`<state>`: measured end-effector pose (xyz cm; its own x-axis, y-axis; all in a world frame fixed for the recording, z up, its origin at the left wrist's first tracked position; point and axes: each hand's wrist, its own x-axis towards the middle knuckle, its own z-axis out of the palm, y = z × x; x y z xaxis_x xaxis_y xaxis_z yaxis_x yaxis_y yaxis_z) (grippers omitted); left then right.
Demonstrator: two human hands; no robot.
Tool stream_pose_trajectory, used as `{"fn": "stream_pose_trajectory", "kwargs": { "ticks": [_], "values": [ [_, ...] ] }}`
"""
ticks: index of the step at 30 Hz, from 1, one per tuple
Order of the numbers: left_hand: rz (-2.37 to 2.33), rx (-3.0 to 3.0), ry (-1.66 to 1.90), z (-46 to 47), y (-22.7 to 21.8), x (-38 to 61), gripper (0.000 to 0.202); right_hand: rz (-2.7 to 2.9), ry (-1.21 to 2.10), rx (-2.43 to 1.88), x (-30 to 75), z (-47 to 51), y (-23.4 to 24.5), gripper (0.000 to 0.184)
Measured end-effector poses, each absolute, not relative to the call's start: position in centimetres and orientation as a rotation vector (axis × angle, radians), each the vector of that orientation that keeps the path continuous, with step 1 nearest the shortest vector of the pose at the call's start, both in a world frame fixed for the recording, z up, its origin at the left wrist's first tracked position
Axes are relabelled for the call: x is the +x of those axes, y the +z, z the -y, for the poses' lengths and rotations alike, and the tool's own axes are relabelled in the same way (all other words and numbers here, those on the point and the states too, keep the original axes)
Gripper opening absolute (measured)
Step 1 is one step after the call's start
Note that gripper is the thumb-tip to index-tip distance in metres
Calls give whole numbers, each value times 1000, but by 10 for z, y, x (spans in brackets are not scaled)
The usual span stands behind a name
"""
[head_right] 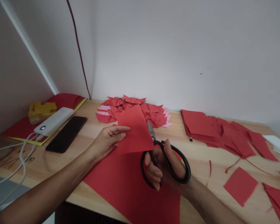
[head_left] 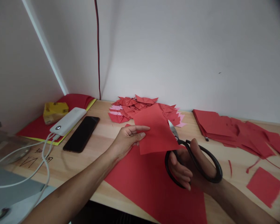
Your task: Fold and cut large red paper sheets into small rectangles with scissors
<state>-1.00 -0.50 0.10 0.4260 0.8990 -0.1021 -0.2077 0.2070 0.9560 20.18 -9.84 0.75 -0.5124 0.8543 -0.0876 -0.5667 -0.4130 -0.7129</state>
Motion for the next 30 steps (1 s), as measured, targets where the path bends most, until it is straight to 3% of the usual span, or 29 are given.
{"fn": "stream_pose_trajectory", "kwargs": {
  "ticks": [30],
  "values": [
    [-816, 1060, 869, 4, 0, -11, 26, 828, 1811, -800, 200, 96, 7, 59]
  ]
}}
